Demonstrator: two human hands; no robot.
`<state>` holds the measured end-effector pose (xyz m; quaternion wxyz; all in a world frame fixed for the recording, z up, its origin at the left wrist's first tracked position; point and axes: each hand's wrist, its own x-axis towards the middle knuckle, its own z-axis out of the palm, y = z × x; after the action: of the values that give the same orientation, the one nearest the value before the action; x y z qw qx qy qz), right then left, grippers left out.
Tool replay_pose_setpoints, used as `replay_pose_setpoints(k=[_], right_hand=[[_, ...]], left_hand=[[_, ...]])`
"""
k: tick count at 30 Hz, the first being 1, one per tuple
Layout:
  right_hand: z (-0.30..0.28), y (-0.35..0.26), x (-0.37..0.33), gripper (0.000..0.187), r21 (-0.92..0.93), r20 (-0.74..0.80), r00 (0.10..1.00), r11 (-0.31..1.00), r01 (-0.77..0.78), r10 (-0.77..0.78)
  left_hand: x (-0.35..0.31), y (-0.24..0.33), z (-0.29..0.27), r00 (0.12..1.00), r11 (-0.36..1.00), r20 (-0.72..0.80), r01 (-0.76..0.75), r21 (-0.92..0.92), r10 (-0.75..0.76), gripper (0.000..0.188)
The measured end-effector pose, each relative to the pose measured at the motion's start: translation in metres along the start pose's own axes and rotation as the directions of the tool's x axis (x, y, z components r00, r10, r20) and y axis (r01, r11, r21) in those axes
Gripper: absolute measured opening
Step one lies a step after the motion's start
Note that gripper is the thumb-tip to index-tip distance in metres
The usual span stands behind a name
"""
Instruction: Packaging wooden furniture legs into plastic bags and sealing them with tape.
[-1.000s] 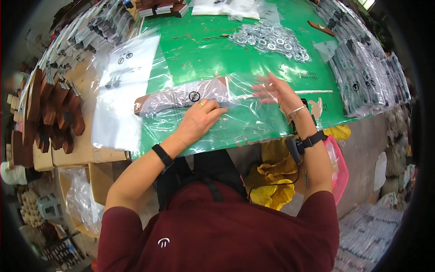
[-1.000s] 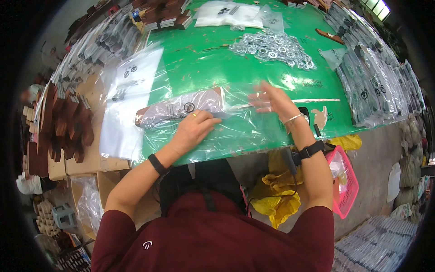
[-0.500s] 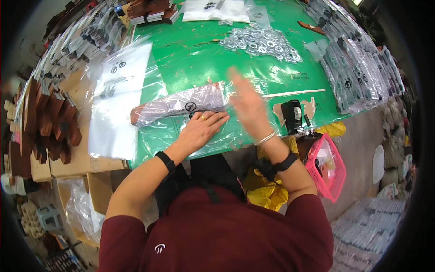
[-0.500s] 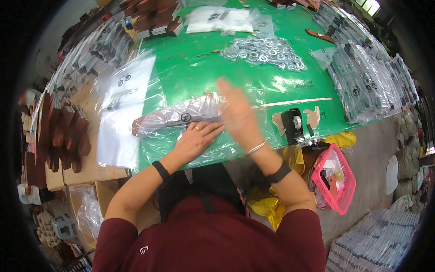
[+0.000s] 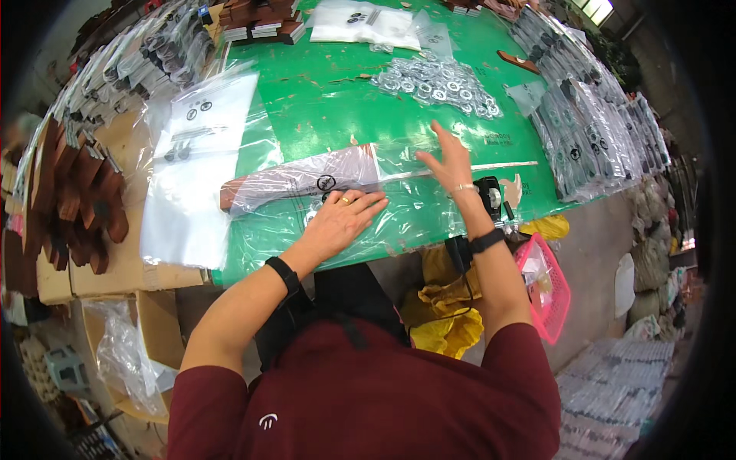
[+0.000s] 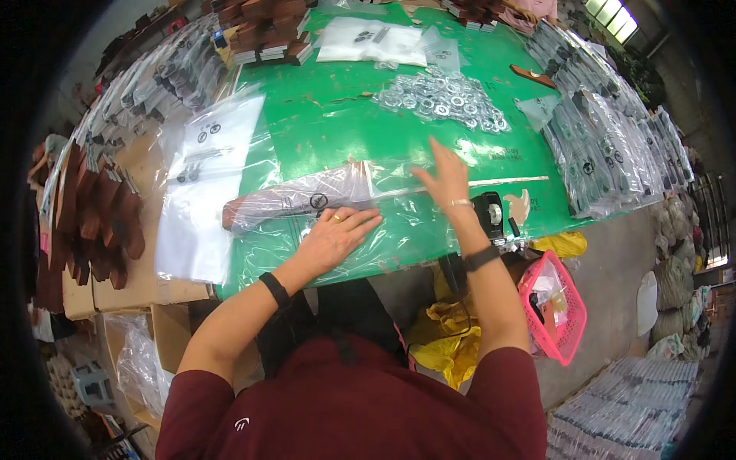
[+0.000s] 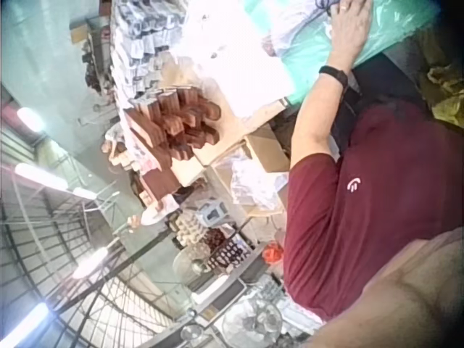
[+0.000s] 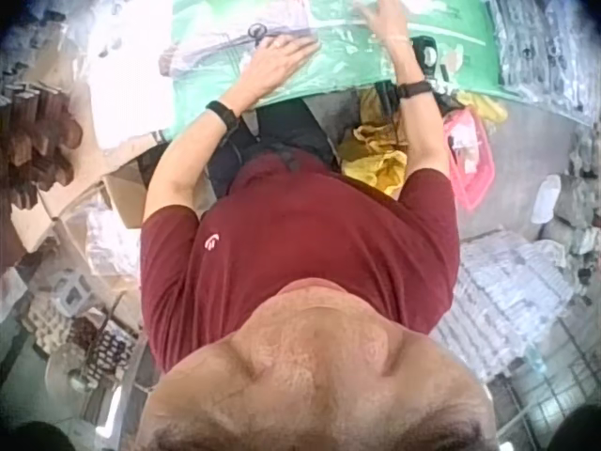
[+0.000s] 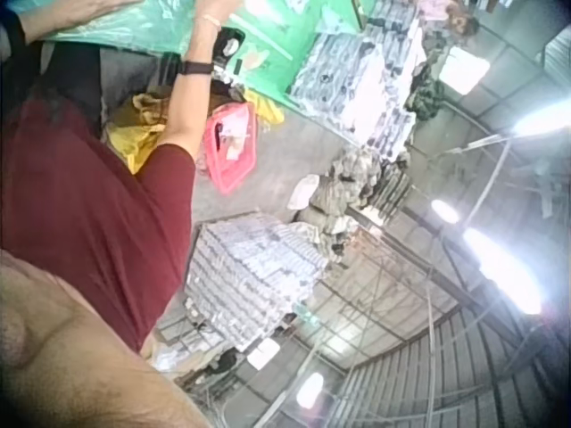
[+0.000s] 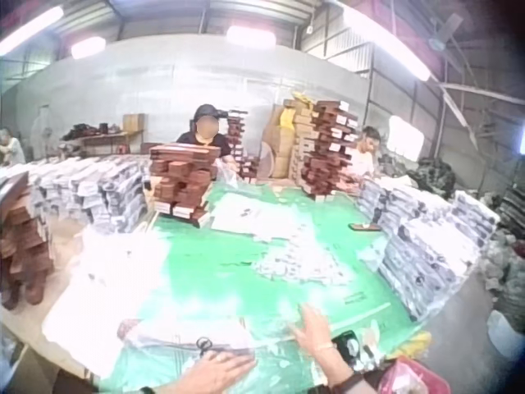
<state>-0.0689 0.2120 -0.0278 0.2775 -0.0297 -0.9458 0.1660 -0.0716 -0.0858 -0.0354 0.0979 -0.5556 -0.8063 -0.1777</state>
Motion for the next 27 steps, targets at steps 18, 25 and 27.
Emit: replay_pose_setpoints(k=[18, 25, 27], right_hand=[[-0.006, 0.006, 0.028, 0.028, 0.482, 0.648, 0.624, 0.400, -0.780, 0.437], [-0.028, -0.045, 0.043, 0.027, 0.619, 0.605, 0.757, 0.452, -0.643, 0.249], [-0.020, -0.083, 0.041, 0.027, 0.657, 0.549, 0.806, 0.482, -0.580, 0.221]], left_hand=[[0.000, 0.000, 0.008, 0.995, 0.999, -0.103, 0.006, -0.042, -0.010, 0.048], [0.000, -0.002, 0.008, 0.999, 0.998, -0.045, 0.028, -0.048, -0.030, 0.050], [-0.002, -0.005, 0.011, 0.998, 0.999, -0.049, 0.028, -0.047, -0.030, 0.051]])
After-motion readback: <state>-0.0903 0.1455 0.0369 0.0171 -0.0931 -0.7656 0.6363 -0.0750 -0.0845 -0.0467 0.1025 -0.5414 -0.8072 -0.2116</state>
